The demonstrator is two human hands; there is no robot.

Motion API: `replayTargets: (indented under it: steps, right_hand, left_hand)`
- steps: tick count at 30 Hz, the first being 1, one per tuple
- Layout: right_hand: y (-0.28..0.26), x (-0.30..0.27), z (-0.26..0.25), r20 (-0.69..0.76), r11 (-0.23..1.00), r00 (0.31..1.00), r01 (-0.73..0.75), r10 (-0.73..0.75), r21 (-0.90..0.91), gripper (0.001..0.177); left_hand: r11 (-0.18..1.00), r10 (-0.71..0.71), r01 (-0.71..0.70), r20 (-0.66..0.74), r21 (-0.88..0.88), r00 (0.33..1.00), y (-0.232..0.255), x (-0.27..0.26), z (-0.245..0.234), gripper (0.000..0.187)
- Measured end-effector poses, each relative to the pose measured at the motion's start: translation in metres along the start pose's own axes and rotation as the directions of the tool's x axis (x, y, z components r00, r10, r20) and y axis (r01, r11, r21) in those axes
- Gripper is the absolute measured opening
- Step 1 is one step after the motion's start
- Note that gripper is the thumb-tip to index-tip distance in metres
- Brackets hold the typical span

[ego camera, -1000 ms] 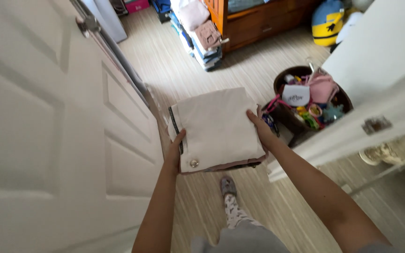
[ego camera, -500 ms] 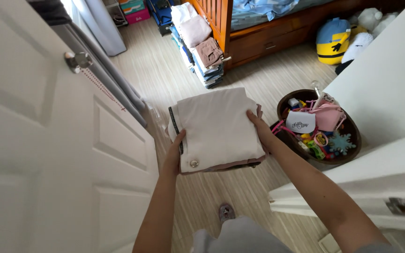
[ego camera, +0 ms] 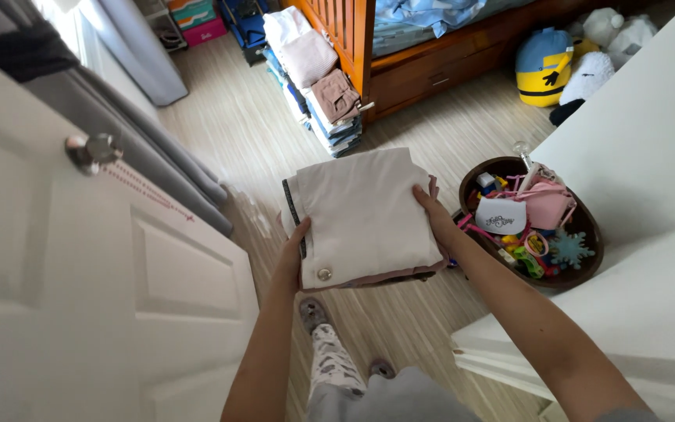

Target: Moving stacks of folded clothes from one room to another and placing them in organized piles.

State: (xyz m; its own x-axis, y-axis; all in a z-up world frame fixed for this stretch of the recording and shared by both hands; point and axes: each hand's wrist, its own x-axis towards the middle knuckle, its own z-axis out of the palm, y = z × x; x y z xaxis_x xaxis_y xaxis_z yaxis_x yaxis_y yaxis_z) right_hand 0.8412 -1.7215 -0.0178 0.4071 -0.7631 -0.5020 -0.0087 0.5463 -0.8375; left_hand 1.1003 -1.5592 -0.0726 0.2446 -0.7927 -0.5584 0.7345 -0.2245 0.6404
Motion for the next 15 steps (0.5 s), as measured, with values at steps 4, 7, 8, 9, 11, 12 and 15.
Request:
replayTargets:
  steps: [4,7,8,9,11,12,15]
  right_hand:
    - [-0.003,0.051,0.001,0.001,0.998,0.999,0.045,-0.045,0.048,0.116]
    - [-0.016,0.078,0.016,-0.056,0.999,0.998,-0.036,0.037,0.019,0.116]
    - [-0.011,0.094,0.014,-0.004,0.998,0.999,-0.034,0.035,0.048,0.113]
    - [-0.005,0.109,0.013,0.048,0.996,0.998,-0.033,0.029,0.077,0.113]
    - [-0.039,0.100,0.050,-0.031,0.997,0.999,-0.027,0.029,0.068,0.114]
    - [-0.057,0.096,0.068,-0.103,0.998,0.994,-0.023,0.029,0.053,0.115]
    - [-0.038,0.151,0.066,-0.032,0.990,0.999,0.035,-0.030,0.139,0.113]
  left_hand:
    - [0.994,-0.001,0.004,-0.032,0.114,0.999,0.033,0.039,0.000,0.078]
    - [0.991,0.002,-0.009,0.050,0.137,0.999,0.071,0.060,0.006,0.080]
    - [0.986,-0.011,0.007,0.025,0.167,1.000,0.085,0.064,0.009,0.081]
    - [0.980,-0.024,0.023,-0.001,0.197,1.000,0.098,0.069,0.013,0.082]
    - [0.977,-0.025,0.024,0.003,0.213,1.000,0.120,0.086,0.010,0.082]
    - [0.975,-0.020,0.019,0.002,0.223,1.000,0.131,0.095,0.011,0.083]
    - [0.977,0.024,-0.038,0.071,0.208,0.997,0.160,0.124,0.001,0.083]
